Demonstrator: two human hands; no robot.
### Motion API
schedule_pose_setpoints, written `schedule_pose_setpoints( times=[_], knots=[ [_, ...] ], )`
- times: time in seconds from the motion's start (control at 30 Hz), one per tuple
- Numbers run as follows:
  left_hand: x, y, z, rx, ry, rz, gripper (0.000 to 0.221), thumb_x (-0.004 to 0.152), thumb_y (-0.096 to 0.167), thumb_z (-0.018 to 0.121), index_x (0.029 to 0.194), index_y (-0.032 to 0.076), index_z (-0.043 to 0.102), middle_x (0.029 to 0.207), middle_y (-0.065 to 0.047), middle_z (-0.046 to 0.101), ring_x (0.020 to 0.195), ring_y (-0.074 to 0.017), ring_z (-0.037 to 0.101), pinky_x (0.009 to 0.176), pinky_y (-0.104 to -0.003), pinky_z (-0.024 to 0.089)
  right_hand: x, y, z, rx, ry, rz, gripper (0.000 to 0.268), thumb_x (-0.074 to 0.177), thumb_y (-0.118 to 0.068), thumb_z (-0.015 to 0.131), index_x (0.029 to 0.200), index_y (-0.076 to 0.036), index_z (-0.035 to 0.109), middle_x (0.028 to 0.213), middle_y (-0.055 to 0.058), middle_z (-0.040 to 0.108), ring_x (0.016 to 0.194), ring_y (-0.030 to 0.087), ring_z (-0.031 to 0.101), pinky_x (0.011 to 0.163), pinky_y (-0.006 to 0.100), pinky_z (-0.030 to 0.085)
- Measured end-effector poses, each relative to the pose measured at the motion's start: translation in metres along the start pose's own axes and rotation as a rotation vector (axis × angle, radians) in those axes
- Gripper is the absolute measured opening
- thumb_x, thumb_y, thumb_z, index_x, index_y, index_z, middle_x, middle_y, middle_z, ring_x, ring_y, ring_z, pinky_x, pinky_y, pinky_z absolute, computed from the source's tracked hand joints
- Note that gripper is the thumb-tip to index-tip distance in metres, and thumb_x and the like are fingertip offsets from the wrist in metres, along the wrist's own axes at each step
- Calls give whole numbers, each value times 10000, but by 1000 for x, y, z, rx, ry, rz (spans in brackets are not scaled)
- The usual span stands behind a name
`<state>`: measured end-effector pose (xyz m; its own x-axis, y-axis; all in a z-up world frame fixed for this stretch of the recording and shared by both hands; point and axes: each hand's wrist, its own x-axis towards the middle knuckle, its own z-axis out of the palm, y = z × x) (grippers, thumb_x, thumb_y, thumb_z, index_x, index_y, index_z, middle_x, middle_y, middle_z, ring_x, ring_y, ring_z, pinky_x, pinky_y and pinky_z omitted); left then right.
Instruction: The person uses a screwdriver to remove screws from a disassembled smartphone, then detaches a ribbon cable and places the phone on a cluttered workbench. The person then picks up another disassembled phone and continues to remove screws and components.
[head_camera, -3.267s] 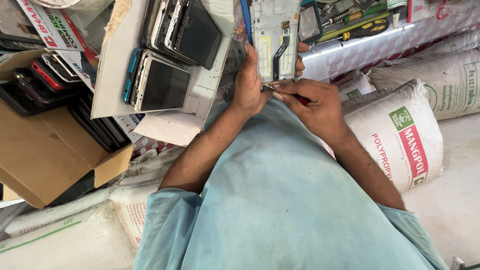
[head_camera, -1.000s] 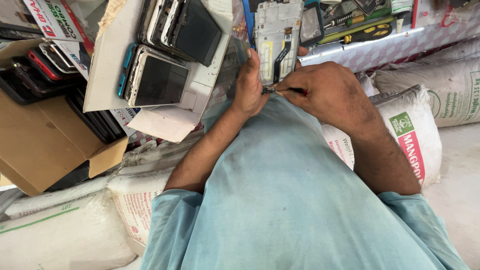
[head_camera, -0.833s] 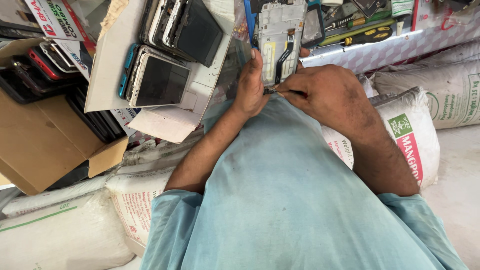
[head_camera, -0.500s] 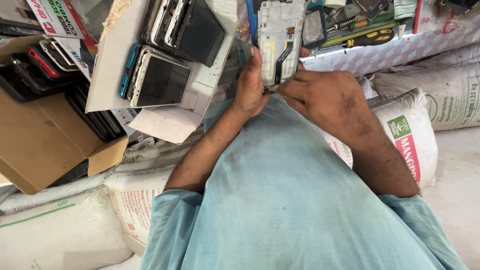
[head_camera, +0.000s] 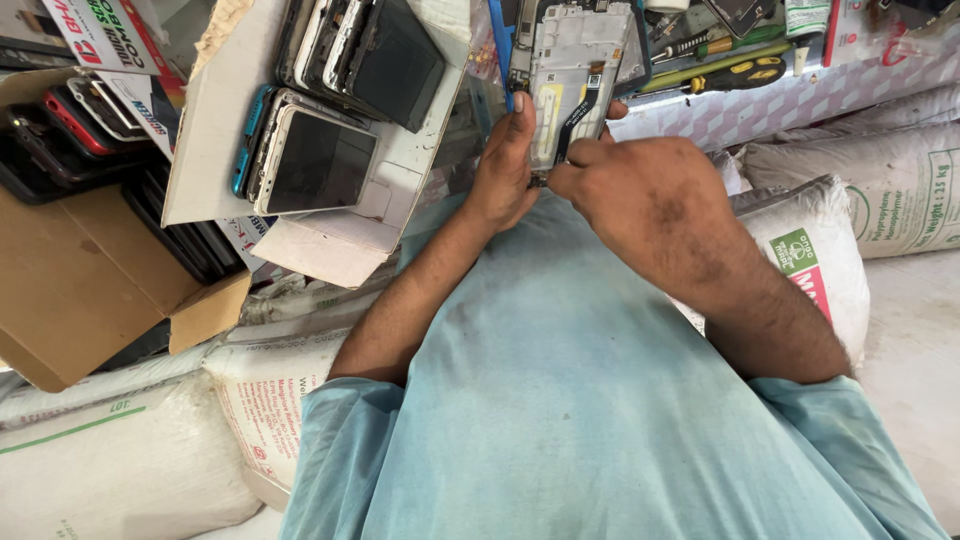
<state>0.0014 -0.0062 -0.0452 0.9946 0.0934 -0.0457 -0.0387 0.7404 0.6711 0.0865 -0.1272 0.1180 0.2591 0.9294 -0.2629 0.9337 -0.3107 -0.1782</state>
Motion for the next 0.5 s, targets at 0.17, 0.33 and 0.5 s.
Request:
schedule_pose_setpoints(
  times=[0.17, 0.33, 0.5],
  knots=[
    [-1, 5, -2, -79, 10, -8, 812, 1084, 674, 306, 1497, 1, 494, 1407, -179, 644, 1297, -283, 661, 1098, -446, 593, 8, 9, 2, 133, 58, -49, 86, 884, -179, 680, 934, -141, 738, 843, 46, 663, 771, 277, 700, 638, 413, 555],
    [-2, 7, -2, -123, 83, 64, 795, 1078, 676, 298, 1457, 8, 508, 1318, -176, 666, 1177, -257, 693, 993, -426, 626, 6, 7, 27, 372, 210, -26, 140, 952, -189, 728, 1073, -126, 759, 955, 72, 693, 788, 280, 696, 655, 394, 558],
    [-5, 4, -2, -175, 86, 88, 809, 1113, 676, 304, 1400, -38, 548, 1276, -185, 671, 1060, -217, 691, 927, -369, 608, -3, 10, 59, 524, 302, 28, 127, 973, -173, 774, 1074, -98, 757, 961, 69, 695, 793, 258, 705, 673, 369, 573]
  ],
)
